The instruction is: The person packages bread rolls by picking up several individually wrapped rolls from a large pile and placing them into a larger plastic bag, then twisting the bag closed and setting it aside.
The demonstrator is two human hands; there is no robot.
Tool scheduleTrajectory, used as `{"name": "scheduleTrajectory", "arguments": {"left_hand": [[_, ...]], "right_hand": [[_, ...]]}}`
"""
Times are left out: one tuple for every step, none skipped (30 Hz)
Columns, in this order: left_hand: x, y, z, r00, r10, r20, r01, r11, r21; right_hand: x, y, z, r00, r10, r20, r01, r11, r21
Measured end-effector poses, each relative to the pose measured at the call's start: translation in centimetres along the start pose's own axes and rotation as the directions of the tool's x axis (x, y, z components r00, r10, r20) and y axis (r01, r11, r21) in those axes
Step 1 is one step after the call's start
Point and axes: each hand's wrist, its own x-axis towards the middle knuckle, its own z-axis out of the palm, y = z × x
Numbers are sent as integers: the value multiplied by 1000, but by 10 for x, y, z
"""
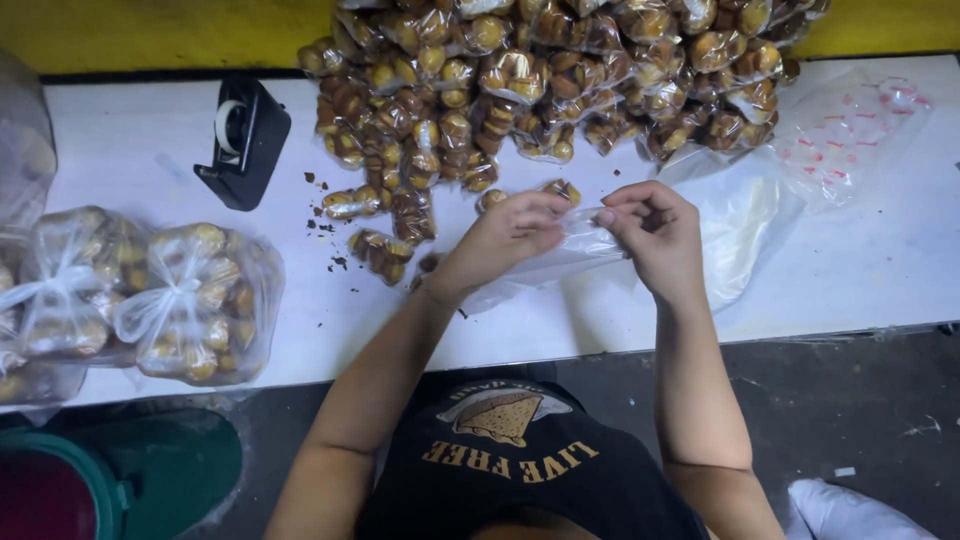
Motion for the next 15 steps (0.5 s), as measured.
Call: {"name": "scheduleTrajectory", "arguments": {"left_hand": [[2, 6, 11, 998, -60, 6, 59, 994, 91], [6, 8, 13, 999, -53, 1, 53, 994, 94], [10, 10, 16, 998, -43, -49, 49, 990, 129], [12, 10, 19, 995, -36, -98, 52, 985, 162], [13, 15, 28, 994, -35, -103, 51, 985, 162], [13, 19, 37, 994, 27, -102, 1, 964, 266], [14, 24, 46, 992, 88, -94, -48, 929, 367], [15, 23, 51, 991, 91, -102, -47, 927, 371], [17, 21, 57, 976, 212, -58, -156, 855, 496], [16, 19, 62, 949, 316, 1, -252, 755, 605], [13, 12, 53, 949, 315, -7, -246, 754, 609], [14, 5, 46, 983, 161, 91, -177, 676, 715], [13, -2, 38, 987, -9, 163, -128, 573, 810], [4, -10, 39, 989, -4, 150, -121, 572, 812], [-4, -18, 39, 999, -39, -27, 47, 856, 515]], "right_hand": [[0, -8, -1, 999, 24, 37, -24, 1000, 7], [1, -4, -7, 999, 18, 42, -18, 1000, 8], [2, 0, -14, 998, 13, 60, -13, 1000, 0], [1, 4, -22, 997, 13, 77, -13, 1000, -8], [4, -2, -26, 997, 12, 82, -12, 1000, -7], [7, -7, -31, 991, -21, 131, 25, 999, -25], [9, -13, -36, 982, -54, 180, 63, 997, -42], [10, -8, -41, 981, -57, 188, 66, 997, -37], [11, -3, -46, 962, -72, 262, 85, 996, -37], [11, 2, -51, 939, -82, 333, 100, 994, -36], [16, 19, -65, 937, -82, 340, 98, 995, -30], [25, 35, -80, 973, -153, 175, 144, 988, 61], [34, 52, -96, 979, -205, -1, 203, 969, 144], [41, 59, -120, 978, -208, 13, 204, 968, 148], [49, 65, -143, 962, -237, -133, 255, 957, 140]]}}
